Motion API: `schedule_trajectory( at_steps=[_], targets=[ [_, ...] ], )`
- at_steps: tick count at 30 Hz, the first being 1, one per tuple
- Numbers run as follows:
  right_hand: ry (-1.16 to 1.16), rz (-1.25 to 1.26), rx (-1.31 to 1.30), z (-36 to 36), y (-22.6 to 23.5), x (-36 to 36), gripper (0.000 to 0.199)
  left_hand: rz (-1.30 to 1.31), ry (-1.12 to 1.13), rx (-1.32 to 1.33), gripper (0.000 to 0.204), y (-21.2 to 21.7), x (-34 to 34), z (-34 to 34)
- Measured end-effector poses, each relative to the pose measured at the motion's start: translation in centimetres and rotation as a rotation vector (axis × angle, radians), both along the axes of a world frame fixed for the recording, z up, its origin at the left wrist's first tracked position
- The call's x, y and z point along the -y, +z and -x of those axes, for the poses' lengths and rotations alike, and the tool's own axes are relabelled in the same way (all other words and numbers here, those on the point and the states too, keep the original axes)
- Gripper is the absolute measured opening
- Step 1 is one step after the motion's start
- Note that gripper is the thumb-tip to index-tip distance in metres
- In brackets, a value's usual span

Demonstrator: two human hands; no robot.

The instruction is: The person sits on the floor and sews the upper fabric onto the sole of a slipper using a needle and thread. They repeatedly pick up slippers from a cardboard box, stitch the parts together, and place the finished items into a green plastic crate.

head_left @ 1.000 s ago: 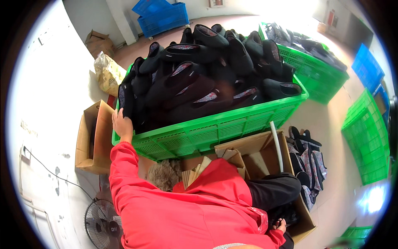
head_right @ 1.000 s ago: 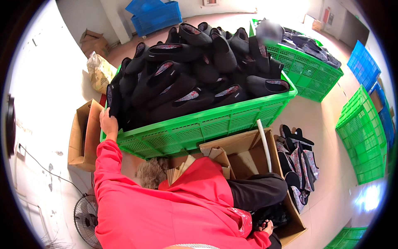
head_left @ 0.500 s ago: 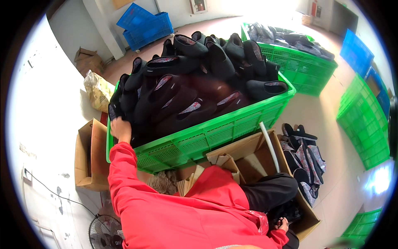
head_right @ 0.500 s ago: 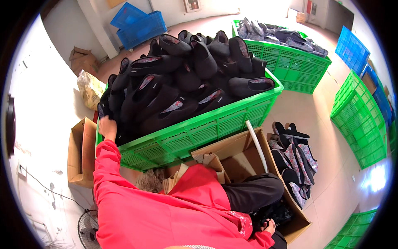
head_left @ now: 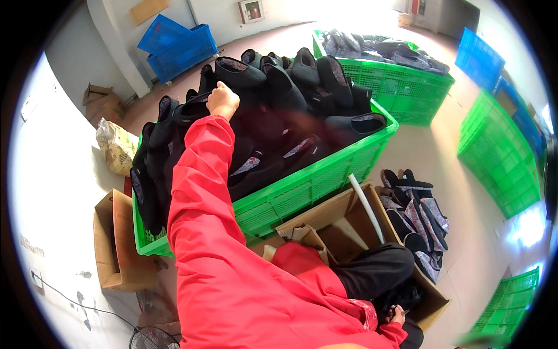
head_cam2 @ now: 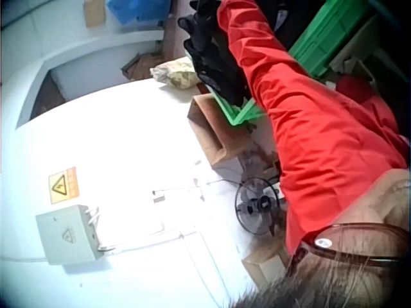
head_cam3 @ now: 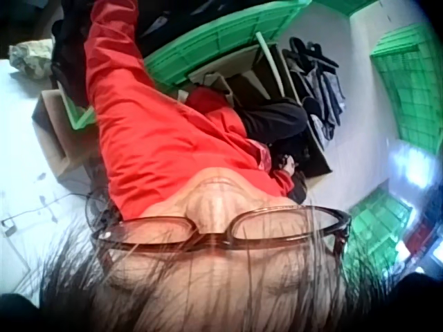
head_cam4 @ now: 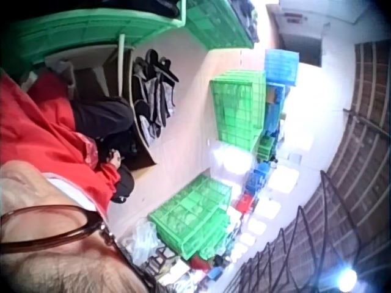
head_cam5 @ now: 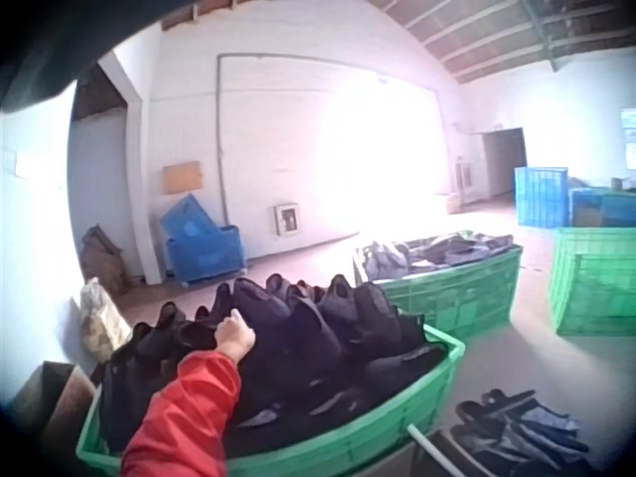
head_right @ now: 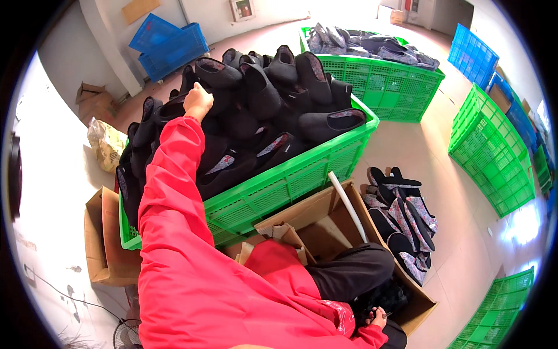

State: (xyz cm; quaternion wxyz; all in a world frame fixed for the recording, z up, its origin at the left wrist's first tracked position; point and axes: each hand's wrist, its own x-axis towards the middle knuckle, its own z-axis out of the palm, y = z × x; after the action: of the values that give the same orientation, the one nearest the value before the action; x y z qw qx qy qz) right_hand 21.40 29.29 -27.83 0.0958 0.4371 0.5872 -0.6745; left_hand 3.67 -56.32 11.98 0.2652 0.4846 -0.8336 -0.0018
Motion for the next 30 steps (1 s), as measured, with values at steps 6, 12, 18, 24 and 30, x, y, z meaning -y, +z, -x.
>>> schedule_trajectory(
  at_steps=[6, 12, 18, 24, 30],
  targets=[
    [0.018, 0.007, -0.012, -0.1, -0.6, -0.9, 0.016, 0.307, -0.005, -0.224, 0.031, 2.4, 0.1, -1.1],
    [0.032, 0.011, 0.015, 0.4, -1.1, -0.4, 0.018, 0.237, 0.107, -0.157, 0.037, 7.9, 5.7, -13.1],
    [0.097, -0.011, 0.037, 1.0, -1.6, 0.0, 0.015, 0.135, 0.063, 0.025, 0.035, 2.2, 9.8, -25.0],
    [0.11, -0.049, 0.057, 1.0, -0.8, -0.3, 0.014, 0.493, -0.298, -0.173, 0.059, -2.0, 5.9, -23.5],
    [0.129, -0.045, 0.047, 0.9, -1.5, -0.5, 0.014, 0.094, 0.088, 0.208, 0.066, -5.8, 4.1, -20.9]
  ],
)
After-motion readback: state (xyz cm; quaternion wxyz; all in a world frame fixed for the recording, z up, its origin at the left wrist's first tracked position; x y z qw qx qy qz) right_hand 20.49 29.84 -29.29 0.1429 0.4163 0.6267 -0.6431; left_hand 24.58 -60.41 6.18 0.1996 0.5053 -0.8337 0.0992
